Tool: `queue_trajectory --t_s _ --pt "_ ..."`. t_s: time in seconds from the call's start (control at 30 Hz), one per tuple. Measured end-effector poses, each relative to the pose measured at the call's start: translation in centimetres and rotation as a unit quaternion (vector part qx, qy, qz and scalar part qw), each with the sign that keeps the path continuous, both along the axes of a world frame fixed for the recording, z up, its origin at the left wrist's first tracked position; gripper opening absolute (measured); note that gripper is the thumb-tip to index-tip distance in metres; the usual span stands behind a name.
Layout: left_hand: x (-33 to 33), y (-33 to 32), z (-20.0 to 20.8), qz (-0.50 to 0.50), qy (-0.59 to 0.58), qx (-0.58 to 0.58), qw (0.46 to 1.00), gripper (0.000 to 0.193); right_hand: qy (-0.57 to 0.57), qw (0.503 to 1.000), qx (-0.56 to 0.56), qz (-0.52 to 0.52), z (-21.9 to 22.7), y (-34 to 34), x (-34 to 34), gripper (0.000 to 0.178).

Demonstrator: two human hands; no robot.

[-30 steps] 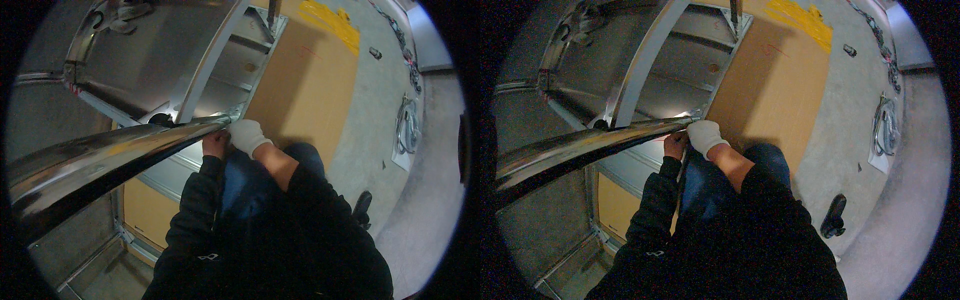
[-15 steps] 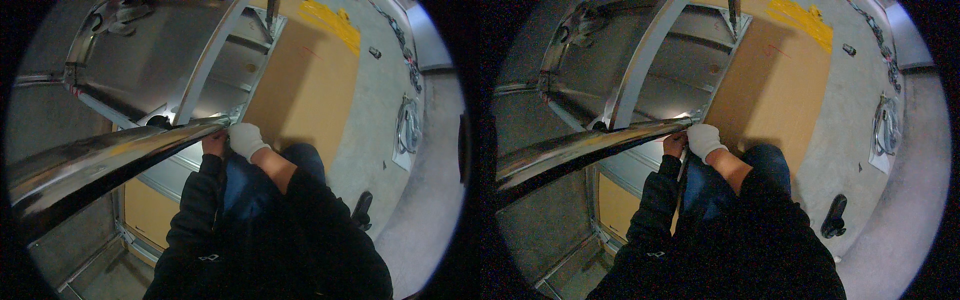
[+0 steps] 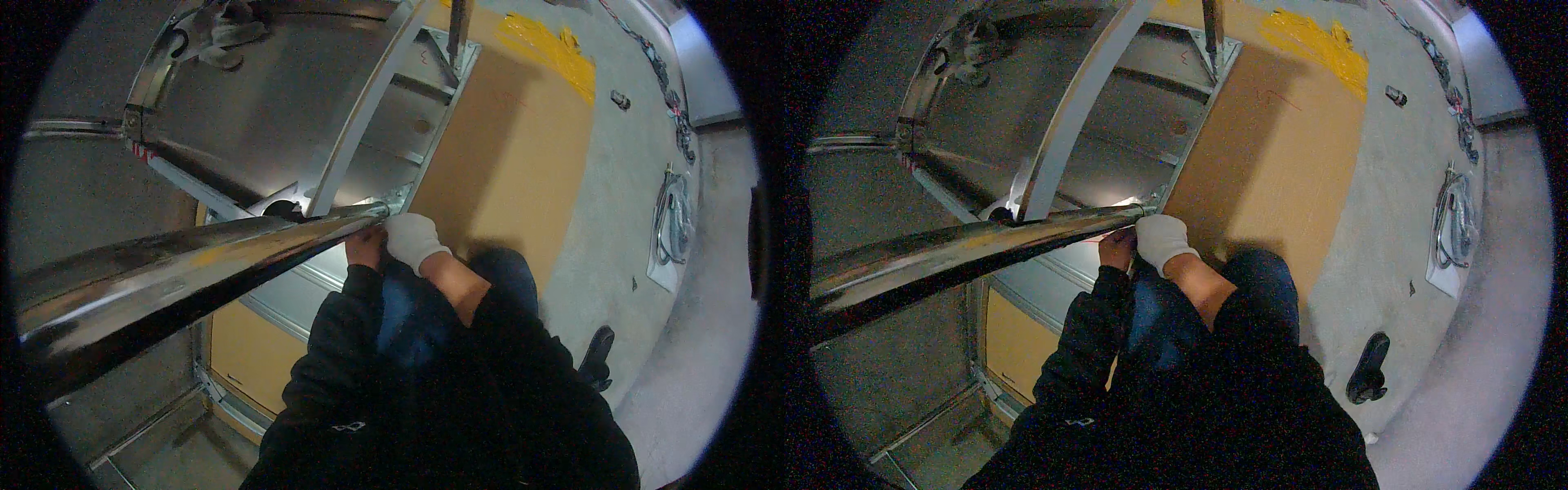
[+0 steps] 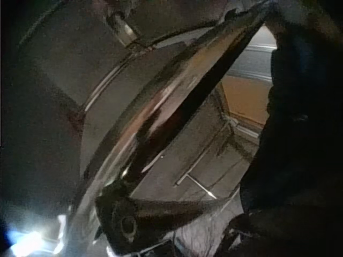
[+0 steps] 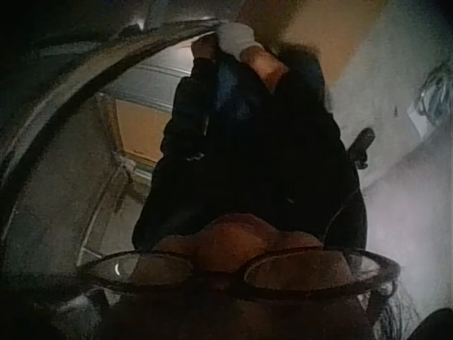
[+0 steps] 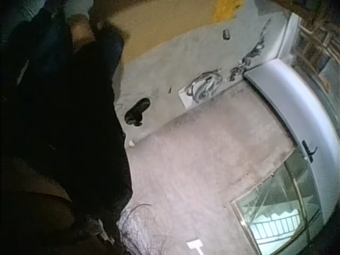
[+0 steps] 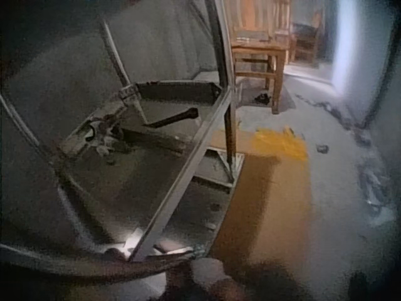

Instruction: The person sits on the floor and uses a wrench to tighten bolts on a large metal frame. They repeatedly adjust the tool and reposition their hands to secure fasteners along the frame's edge.

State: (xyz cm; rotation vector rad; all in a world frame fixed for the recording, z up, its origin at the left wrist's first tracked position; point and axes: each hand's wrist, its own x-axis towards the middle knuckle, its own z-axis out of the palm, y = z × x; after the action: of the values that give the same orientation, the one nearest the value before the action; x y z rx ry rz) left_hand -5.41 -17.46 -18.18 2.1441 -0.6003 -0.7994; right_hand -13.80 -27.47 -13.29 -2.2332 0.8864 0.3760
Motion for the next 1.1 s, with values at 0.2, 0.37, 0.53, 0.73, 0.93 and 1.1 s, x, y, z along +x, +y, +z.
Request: queue_trajectory --t_s 0.2,0.37,0.53,0.73,0.93,1.1 --pt "0.6 0.3 -1.0 -0.024 -0.042 0.032 0.998 0.029 -0.003 1.000 -0.026 -0.003 0.4 0.5 0.1 0.020" --pt "0.7 1.0 -2.5 0.010 0.067 -0.015 0.998 0.029 -0.016 0.999 -0.033 0.016 -0.3 0.5 0.0 0.019" --pt "0.5 0.9 -2.2 -0.050 -0.061 0.013 0.997 0.029 -0.004 0.998 -0.044 0.046 -0.1 0.3 0.3 0.019" --pt "-0.3 1.1 -1.5 -0.126 -0.172 0.029 0.977 0.027 -0.016 0.999 -0.021 0.019 -0.6 -1.0 -0.2 0.019" --pt "-0.8 0.5 0.1 -0.141 -0.274 0.091 0.947 0.021 -0.036 0.999 0.006 0.011 -1.4 -1.4 -0.8 0.019" --pt "-0.5 1.0 -0.8 -0.128 -0.336 0.048 0.932 0.017 -0.084 0.994 0.063 -0.002 -1.9 -1.5 -1.6 0.021"
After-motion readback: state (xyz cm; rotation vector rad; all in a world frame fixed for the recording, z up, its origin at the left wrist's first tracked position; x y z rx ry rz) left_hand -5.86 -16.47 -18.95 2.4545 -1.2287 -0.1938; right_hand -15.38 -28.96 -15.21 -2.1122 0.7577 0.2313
